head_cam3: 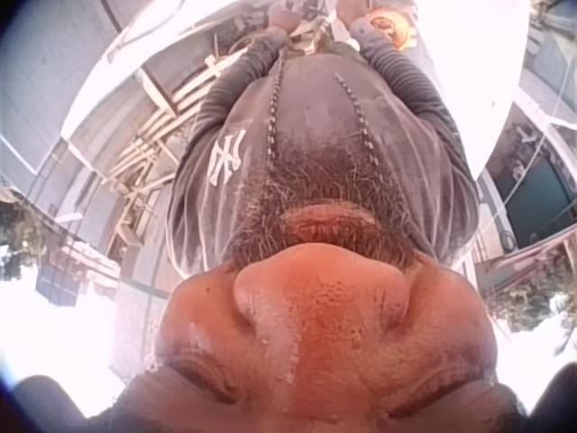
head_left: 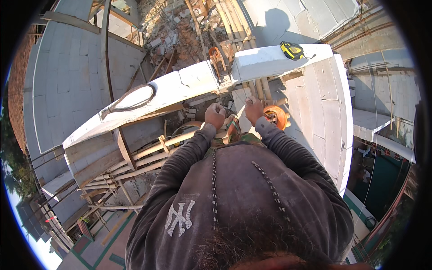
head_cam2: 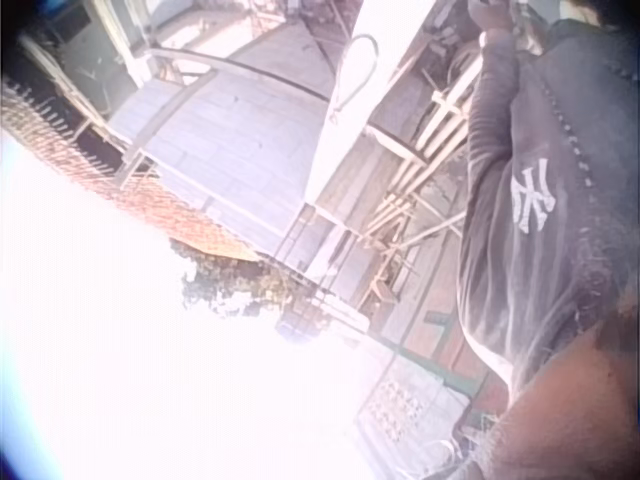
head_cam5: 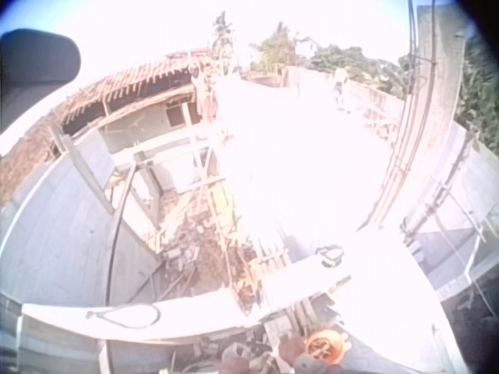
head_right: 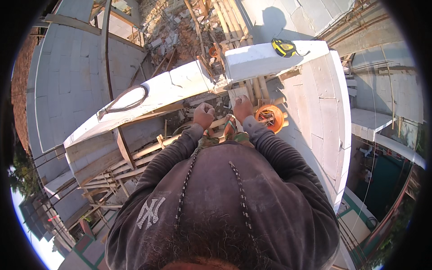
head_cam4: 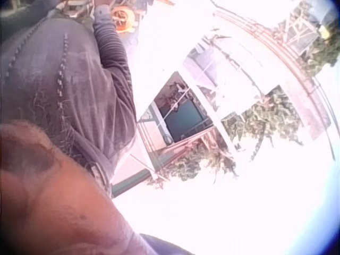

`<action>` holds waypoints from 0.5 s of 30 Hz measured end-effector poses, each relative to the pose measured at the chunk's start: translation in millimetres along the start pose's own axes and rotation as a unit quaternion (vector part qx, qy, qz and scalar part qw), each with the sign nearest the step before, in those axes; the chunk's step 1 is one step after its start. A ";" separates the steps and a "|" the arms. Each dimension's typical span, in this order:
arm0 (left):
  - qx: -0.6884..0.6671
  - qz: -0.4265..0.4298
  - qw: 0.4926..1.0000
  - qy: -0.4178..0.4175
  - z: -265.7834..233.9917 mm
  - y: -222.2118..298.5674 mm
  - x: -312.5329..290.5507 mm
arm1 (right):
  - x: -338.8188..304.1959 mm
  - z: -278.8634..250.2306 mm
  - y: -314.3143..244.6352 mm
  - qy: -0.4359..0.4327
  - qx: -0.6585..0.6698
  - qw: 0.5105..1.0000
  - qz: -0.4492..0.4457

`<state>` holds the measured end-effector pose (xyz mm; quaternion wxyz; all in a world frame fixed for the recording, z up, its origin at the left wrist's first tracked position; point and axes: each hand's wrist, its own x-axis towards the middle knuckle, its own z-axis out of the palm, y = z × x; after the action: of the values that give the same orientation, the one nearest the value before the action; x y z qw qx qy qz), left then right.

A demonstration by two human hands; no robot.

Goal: The person secures metal brackets to a masonry wall using a hammer and nails, then lifts and positions a white concrete block onto the top layer of the wall.

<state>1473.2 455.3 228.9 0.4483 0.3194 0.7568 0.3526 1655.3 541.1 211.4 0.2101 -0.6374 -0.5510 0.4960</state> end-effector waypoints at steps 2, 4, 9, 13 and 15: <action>0.008 0.022 1.000 -0.012 7.0 -0.9 5.5 | 4.7 1.1 15.7 0.000 0.016 1.000 0.010; 0.032 0.018 0.999 -0.020 10.5 -4.7 13.7 | 4.0 5.1 18.0 -0.012 0.026 1.000 0.013; 0.125 -0.046 0.991 -0.018 14.6 -42.9 37.3 | 8.4 12.7 33.1 -0.037 0.084 0.994 0.057; 0.186 -0.153 0.970 -0.031 15.3 -54.2 49.2 | 23.3 11.6 60.4 0.074 0.049 0.995 0.036; 0.198 -0.194 0.960 -0.026 5.7 -69.8 50.8 | 25.2 11.1 56.7 0.102 0.066 0.992 0.038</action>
<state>1446.7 459.2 146.6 0.4554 0.2580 0.8470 0.0932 1671.2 543.7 150.5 0.2880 -0.6897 -0.4683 0.4712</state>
